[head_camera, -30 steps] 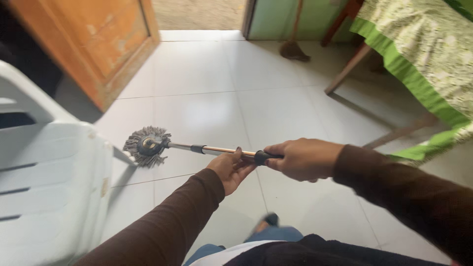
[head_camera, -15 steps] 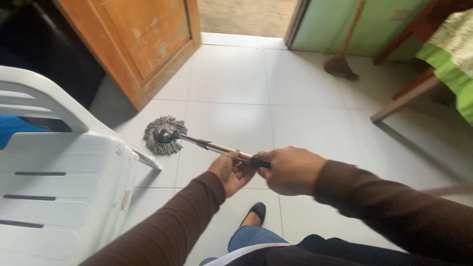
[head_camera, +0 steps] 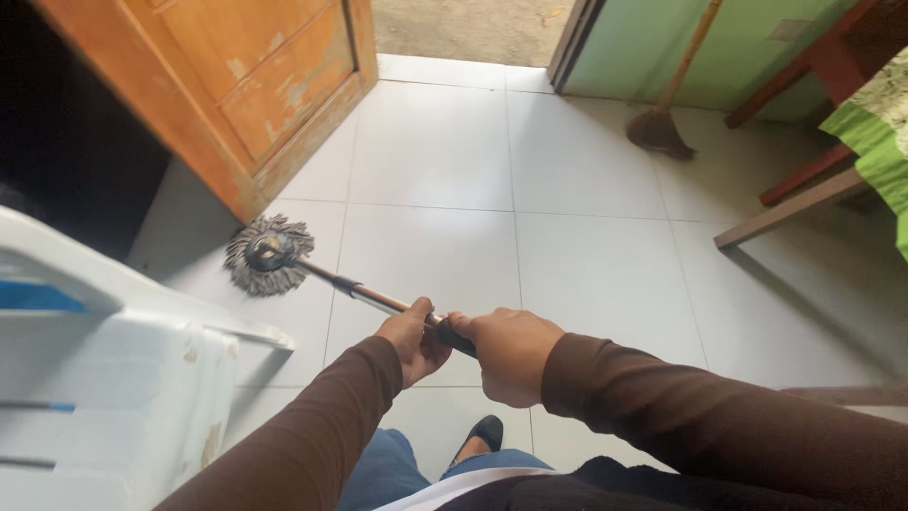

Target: The person mops a white tiled floor using a spin mop, moving it around a bed and several chairs, and adjusts the mop handle during the process.

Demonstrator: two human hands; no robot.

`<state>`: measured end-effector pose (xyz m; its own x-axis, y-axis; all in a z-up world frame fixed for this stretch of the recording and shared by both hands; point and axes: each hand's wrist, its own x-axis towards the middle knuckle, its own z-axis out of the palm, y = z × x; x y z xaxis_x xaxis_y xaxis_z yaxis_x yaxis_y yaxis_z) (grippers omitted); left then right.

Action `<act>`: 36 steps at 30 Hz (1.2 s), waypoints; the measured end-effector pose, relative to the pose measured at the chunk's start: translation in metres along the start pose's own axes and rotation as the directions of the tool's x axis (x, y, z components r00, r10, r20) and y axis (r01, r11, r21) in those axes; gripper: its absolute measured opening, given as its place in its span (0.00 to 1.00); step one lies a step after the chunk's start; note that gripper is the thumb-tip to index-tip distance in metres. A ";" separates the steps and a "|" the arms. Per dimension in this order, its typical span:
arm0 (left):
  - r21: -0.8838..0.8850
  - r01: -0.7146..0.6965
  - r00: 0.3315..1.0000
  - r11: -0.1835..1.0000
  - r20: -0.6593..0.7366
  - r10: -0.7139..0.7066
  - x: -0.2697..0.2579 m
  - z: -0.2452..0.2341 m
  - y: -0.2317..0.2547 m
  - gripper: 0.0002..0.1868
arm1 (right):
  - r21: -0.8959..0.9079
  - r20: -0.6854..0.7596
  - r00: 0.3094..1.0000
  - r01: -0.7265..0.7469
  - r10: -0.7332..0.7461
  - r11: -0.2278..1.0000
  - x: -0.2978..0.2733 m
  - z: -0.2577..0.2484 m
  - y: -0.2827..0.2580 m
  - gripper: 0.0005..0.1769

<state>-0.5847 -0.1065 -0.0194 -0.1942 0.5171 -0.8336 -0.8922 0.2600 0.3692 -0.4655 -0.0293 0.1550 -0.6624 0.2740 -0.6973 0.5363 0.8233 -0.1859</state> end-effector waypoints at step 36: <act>0.229 0.054 0.996 0.972 -0.087 -0.035 0.035 -0.082 0.126 0.12 | 0.185 -0.029 0.999 0.036 -0.031 0.982 0.112 -0.037 -0.072 0.37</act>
<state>-0.7369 -0.1223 -0.0359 -0.1977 0.4352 -0.8784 -0.7845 0.4670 0.4080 -0.5979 -0.0393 0.1160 -0.6934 0.2622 -0.6711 0.5998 0.7262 -0.3360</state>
